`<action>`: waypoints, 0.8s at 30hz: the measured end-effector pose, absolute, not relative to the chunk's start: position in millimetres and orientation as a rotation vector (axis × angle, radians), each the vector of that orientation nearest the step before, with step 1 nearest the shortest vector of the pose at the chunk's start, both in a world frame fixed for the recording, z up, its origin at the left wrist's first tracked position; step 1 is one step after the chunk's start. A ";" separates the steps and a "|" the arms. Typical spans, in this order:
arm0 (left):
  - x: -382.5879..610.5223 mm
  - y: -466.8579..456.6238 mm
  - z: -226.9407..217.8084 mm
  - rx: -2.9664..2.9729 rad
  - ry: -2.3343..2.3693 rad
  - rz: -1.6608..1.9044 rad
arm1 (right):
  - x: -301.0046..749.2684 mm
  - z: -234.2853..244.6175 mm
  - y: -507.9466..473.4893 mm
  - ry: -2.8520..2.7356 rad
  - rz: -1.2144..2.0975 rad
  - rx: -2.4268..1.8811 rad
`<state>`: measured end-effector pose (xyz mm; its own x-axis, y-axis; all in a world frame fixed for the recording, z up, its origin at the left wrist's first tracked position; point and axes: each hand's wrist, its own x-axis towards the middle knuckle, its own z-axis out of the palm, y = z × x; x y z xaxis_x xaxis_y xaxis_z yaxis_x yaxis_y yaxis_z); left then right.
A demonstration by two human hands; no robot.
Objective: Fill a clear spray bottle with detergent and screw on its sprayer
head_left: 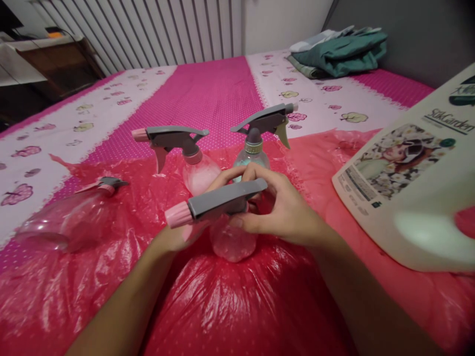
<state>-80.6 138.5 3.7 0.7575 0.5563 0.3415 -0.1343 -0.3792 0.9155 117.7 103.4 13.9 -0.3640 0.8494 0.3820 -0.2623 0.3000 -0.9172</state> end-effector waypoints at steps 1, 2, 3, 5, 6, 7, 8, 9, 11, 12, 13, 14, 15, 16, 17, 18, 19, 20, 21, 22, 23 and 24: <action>-79.1 138.6 5.7 1.833 0.300 0.764 | 117.9 14.1 103.1 -1.500 1.301 -0.575; -78.2 138.8 6.6 1.841 0.291 0.774 | 117.9 14.6 102.7 -1.506 1.296 -0.584; -77.9 139.1 6.4 1.846 0.298 0.782 | 118.0 15.1 102.3 -1.513 1.288 -0.593; -78.8 139.7 2.7 1.840 0.324 0.801 | 118.2 16.3 101.5 -1.527 1.270 -0.608; -79.8 139.8 -0.2 1.818 0.341 0.814 | 118.4 16.7 101.2 -1.529 1.265 -0.616; -80.8 139.8 -3.2 1.786 0.364 0.828 | 118.7 16.8 101.0 -1.526 1.264 -0.629; -81.7 139.7 -5.9 1.743 0.393 0.845 | 119.0 16.8 100.9 -1.521 1.270 -0.647; -82.3 139.4 -7.9 1.711 0.413 0.866 | 119.3 16.5 100.9 -1.514 1.278 -0.661; -83.1 138.9 -9.4 1.658 0.439 0.922 | 119.7 15.8 101.0 -1.506 1.291 -0.667; -83.4 138.8 -9.2 1.649 0.434 0.954 | 119.8 15.4 101.1 -1.506 1.293 -0.659; -83.8 138.7 -8.8 1.646 0.425 0.981 | 119.9 15.0 101.3 -1.506 1.291 -0.650; -84.4 138.9 -8.3 1.645 0.415 1.003 | 119.9 14.8 101.5 -1.505 1.286 -0.645; -85.1 139.1 -8.0 1.645 0.405 1.008 | 119.9 14.8 101.7 -1.504 1.278 -0.647; -85.8 139.4 -8.1 1.647 0.390 0.999 | 119.8 14.8 101.9 -1.504 1.266 -0.658; -86.5 139.8 -8.5 1.645 0.380 0.974 | 119.8 15.0 102.1 -1.507 1.251 -0.670; -87.0 140.1 -9.1 1.639 0.372 0.941 | 119.8 15.3 102.3 -1.511 1.233 -0.680; -87.3 140.3 -9.7 1.628 0.367 0.913 | 119.6 15.7 102.5 -1.517 1.210 -0.686; -87.5 140.3 -10.3 1.620 0.367 0.884 | 119.4 16.1 102.6 -1.525 1.189 -0.689; -87.4 140.3 -10.7 1.616 0.368 0.861 | 119.1 16.4 102.6 -1.531 1.166 -0.685; -87.3 140.2 -10.8 1.614 0.375 0.845 | 118.8 16.8 102.6 -1.535 1.147 -0.678; -87.0 140.0 -10.6 1.616 0.380 0.837 | 118.5 17.0 102.5 -1.537 1.135 -0.673; -86.7 139.9 -10.1 1.625 0.383 0.835 | 118.4 16.9 102.4 -1.536 1.132 -0.673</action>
<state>-86.7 139.9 -10.1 0.6871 0.6587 0.3065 -0.1973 -0.2369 0.9513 118.4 102.4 16.9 -0.2778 0.8661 0.4157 -0.1407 0.3913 -0.9094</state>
